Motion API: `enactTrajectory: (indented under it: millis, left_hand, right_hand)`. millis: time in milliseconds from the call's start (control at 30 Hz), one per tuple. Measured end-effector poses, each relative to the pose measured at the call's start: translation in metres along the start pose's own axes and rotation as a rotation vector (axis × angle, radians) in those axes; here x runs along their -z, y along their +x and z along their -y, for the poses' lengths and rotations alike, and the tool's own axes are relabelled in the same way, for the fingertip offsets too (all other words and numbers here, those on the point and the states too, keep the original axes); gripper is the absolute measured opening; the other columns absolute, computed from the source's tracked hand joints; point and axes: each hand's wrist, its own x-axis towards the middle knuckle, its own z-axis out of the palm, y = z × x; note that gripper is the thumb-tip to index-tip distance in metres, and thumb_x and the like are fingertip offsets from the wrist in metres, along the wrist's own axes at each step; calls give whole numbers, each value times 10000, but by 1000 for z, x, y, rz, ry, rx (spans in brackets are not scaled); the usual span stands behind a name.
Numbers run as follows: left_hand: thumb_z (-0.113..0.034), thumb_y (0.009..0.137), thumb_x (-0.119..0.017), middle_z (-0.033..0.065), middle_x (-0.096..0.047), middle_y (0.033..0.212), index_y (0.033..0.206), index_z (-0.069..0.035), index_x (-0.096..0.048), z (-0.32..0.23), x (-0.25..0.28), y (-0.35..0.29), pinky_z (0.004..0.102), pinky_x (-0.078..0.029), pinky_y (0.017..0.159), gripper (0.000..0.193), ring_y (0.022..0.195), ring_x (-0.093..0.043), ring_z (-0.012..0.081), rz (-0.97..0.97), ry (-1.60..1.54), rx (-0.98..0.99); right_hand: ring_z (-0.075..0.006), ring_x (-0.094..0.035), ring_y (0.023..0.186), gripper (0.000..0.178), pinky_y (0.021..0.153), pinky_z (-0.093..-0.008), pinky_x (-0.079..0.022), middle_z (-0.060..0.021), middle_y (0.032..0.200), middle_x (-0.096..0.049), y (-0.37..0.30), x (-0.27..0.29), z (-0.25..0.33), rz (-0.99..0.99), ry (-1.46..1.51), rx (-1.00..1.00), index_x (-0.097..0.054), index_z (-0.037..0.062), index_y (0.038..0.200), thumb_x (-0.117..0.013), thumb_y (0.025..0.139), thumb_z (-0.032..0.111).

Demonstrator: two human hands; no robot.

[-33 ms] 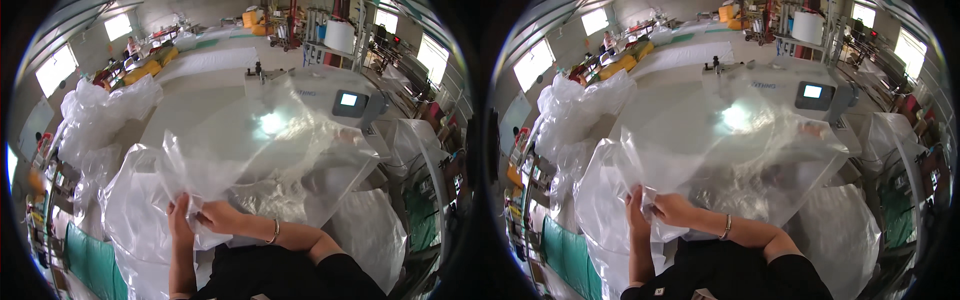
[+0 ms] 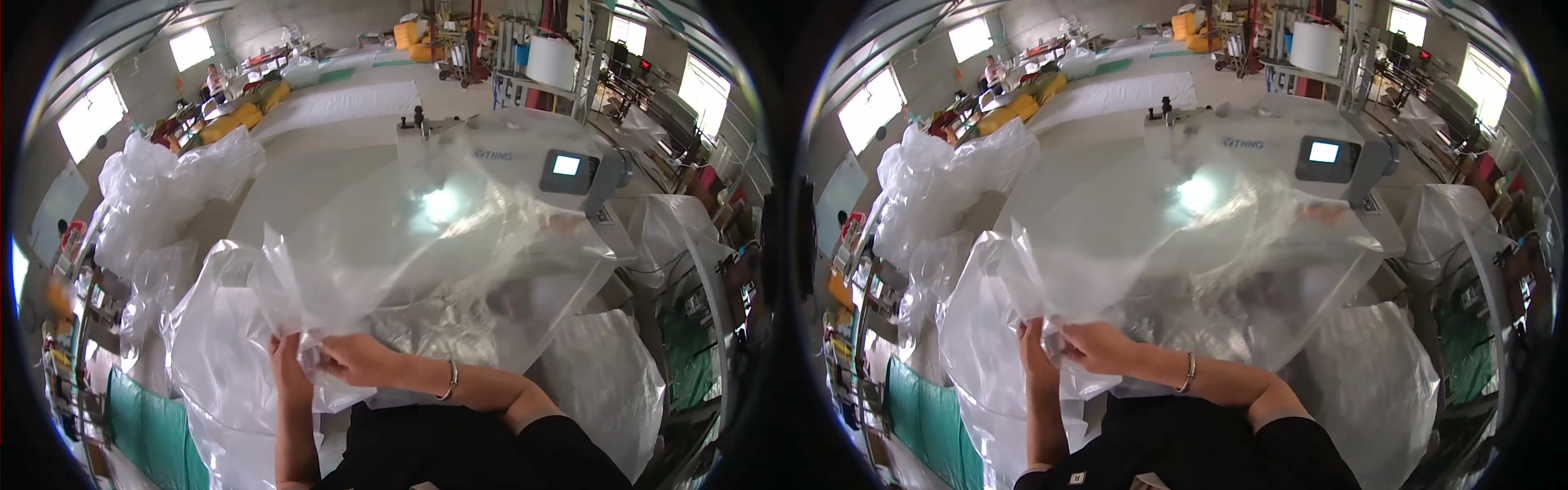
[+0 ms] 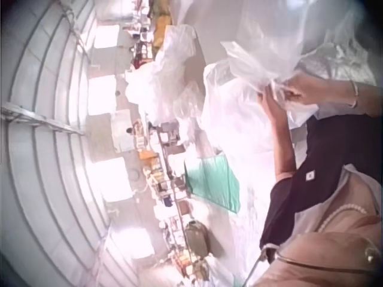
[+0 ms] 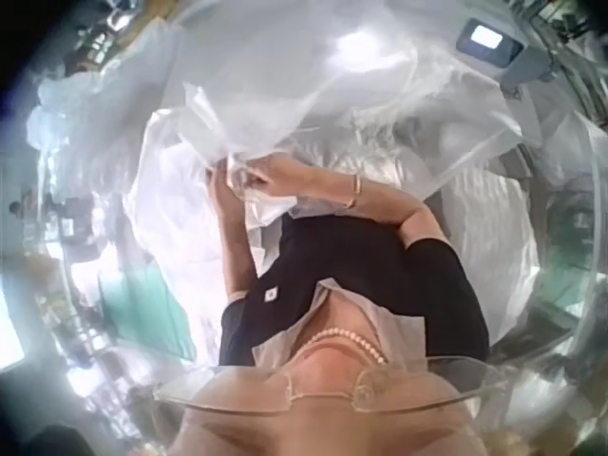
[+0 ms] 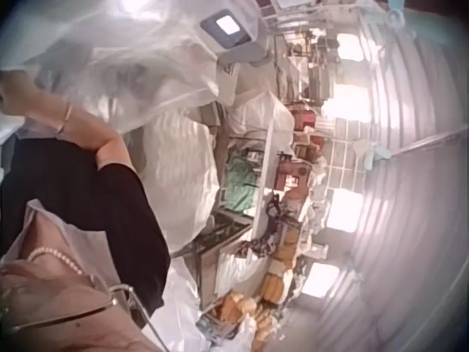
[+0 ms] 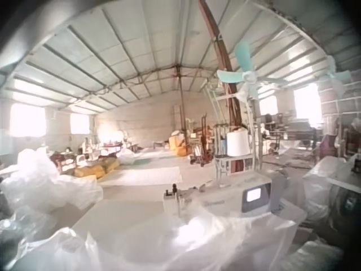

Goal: The person aligns and sews large white plastic sheets using an industrial sewing machine. They repeatedly fold the edges of the plastic, guide the material under the needle, and operate the machine to stitch seams. The person handles the plastic by hand, smoothing and adjusting it throughout the process.

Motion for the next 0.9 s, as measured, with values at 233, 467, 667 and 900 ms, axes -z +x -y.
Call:
enactTrajectory:
  millis: [233,467,667,900]
  left_hand:
    - [-377,975,-425,91,-504,1309,1393,-110,-414,-28,161,46,405,-454,930,497,1145,-523,265,-293,-128,-328]
    - [-393,945,-487,94,-557,1222,1376,-76,-430,-164,270,105,306,-471,853,538,1056,-561,211,-495,-165,-267]
    - [-395,926,-526,72,-606,1123,1344,-66,-466,-280,296,169,288,-472,803,536,958,-585,178,-256,502,-289]
    - [-428,921,-548,62,-644,1033,1286,-35,-523,-266,246,154,280,-472,784,537,876,-601,157,-455,394,-226]
  right_hand:
    - [-289,-493,1192,660,873,-392,-499,-99,1285,-513,-30,96,23,-186,-367,355,-493,110,1325,-745,746,301]
    - [-318,-196,1404,951,1114,-517,-206,-78,1511,-270,-52,173,-50,44,-875,-163,-363,180,1435,-798,640,470]
    - [-294,-371,1289,791,1040,-473,-303,-56,1370,-429,-48,130,-133,111,-768,-169,-459,182,1352,-810,652,297]
    - [-219,-528,1041,339,860,-402,-430,-19,1009,-570,-36,105,-151,-163,-781,-27,-638,166,1075,-719,746,185]
